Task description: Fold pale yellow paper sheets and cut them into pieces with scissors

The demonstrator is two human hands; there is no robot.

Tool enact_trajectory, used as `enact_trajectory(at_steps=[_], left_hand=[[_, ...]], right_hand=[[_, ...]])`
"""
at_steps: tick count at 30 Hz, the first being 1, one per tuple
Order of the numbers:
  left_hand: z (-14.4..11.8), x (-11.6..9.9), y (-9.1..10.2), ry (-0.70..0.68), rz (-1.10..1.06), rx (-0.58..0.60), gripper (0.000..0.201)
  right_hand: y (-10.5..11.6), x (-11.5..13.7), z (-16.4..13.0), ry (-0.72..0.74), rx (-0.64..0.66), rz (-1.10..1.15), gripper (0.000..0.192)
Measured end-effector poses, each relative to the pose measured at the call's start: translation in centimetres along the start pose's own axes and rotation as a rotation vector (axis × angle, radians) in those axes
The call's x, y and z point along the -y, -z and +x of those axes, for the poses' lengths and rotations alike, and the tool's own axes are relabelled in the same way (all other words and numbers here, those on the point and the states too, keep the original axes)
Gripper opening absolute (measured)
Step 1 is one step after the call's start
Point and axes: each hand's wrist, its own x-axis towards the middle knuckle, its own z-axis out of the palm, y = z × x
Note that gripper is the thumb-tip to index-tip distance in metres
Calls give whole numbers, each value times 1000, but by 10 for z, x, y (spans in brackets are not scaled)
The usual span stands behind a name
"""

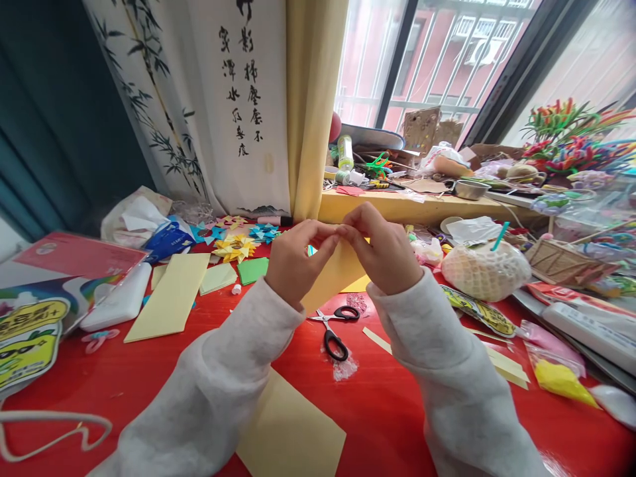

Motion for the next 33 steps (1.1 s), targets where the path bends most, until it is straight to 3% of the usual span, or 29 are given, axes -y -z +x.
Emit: enact_trajectory(at_steps=[4,10,15,22,33], left_hand=[[-2,1,-2,28,-30,27,11],[-3,4,-4,18,60,-6,12],[-4,5,-6,42,87,-15,13],[-3,0,-3,63,-16,67,12],[-2,-6,3,-78,75,146,8]], right_hand=[[-5,0,-1,-41,-26,-90,12],[-6,-2,1,-6,101,-60,16],[-6,-5,1,2,9,-219,32],[-8,-3,-3,14,-83,-499,39],[12,-13,0,-34,-217,-621,43]])
